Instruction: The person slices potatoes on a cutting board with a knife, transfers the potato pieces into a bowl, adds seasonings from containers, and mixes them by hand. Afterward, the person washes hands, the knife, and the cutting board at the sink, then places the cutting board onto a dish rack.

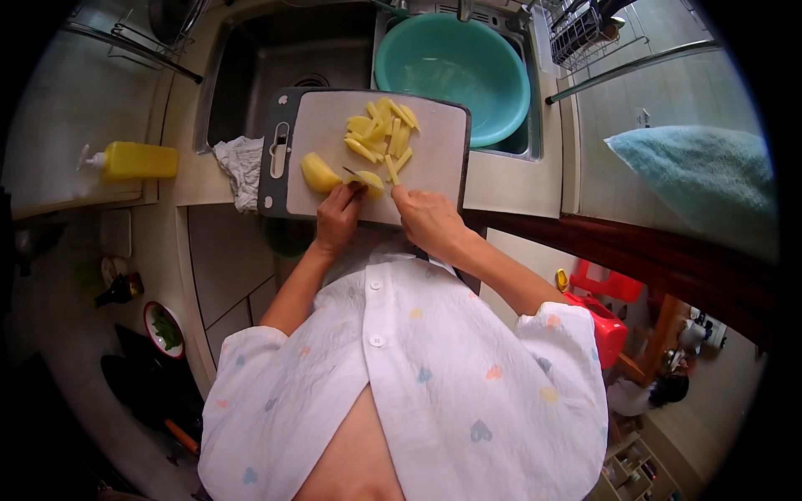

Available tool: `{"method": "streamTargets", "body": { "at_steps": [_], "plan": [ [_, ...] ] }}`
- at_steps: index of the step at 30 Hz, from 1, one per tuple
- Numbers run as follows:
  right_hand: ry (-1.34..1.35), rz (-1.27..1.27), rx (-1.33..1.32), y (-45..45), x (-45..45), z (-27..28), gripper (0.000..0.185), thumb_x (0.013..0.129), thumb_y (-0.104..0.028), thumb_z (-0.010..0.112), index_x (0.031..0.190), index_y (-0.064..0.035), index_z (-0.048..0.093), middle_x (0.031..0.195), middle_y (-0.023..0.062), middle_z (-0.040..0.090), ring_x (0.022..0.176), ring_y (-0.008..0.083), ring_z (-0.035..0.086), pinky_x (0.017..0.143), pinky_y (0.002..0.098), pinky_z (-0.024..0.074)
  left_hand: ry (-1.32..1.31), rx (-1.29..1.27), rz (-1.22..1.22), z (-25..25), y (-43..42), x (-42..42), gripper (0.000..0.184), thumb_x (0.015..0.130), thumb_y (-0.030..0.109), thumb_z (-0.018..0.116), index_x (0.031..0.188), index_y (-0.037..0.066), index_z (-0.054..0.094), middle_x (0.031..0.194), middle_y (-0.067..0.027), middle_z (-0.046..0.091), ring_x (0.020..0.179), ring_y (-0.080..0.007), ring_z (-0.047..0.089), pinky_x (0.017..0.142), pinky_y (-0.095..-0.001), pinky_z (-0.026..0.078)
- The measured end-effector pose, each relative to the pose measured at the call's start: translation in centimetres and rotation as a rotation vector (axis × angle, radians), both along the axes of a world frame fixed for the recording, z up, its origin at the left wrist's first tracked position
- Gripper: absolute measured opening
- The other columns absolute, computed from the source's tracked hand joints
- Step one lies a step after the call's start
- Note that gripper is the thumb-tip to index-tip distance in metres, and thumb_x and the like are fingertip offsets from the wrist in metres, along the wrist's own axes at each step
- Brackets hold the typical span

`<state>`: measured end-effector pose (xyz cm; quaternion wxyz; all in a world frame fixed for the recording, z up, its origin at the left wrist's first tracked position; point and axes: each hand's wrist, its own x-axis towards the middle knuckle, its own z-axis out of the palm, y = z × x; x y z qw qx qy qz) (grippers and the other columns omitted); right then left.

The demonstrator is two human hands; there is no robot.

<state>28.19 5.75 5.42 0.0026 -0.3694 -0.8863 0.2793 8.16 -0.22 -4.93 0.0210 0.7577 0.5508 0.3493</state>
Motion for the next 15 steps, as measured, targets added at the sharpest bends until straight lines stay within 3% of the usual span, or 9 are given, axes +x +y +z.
{"method": "streamTargets", "body": {
  "at_steps": [7, 11, 15],
  "plan": [
    [-0.079, -0.01, -0.042, 0.8, -1.9, -1.7, 0.022, 0.077, 0.0, 0.055, 0.097, 0.0022, 0.045, 0.078, 0.0231, 0.062, 0.071, 0.0417, 0.062, 0.062, 0.0503, 0.0475, -0.042, 0.001, 0.015, -0.6, 0.1, -0.3, 0.025, 0.075, 0.002, 0.06, 0.099, -0.004, 0.066, 0.102, -0.0137, 0.063, 0.087, -0.0287, 0.062, 0.072, -0.0362, 0.053],
    [0.098, -0.089, 0.022, 1.4, -2.0, -4.3, 0.023, 0.077, 0.0, 0.055, 0.096, 0.0018, 0.042, 0.076, 0.0232, 0.06, 0.072, 0.0434, 0.059, 0.063, 0.0512, 0.0451, -0.049, 0.039, 0.019, -0.2, 0.6, 0.2, 0.023, 0.074, 0.002, 0.061, 0.096, -0.003, 0.066, 0.1, -0.0133, 0.063, 0.086, -0.0294, 0.062, 0.072, -0.0368, 0.053],
    [0.149, -0.075, 0.001, 1.5, -1.6, -2.3, 0.021, 0.078, 0.001, 0.054, 0.094, 0.0009, 0.041, 0.074, 0.0227, 0.057, 0.074, 0.0434, 0.057, 0.065, 0.0509, 0.0436, -0.099, 0.034, 0.025, -0.4, 0.1, 0.3, 0.022, 0.072, 0.0, 0.061, 0.094, -0.002, 0.066, 0.097, -0.0139, 0.063, 0.086, -0.0319, 0.063, 0.072, -0.0383, 0.053]
  ]
}}
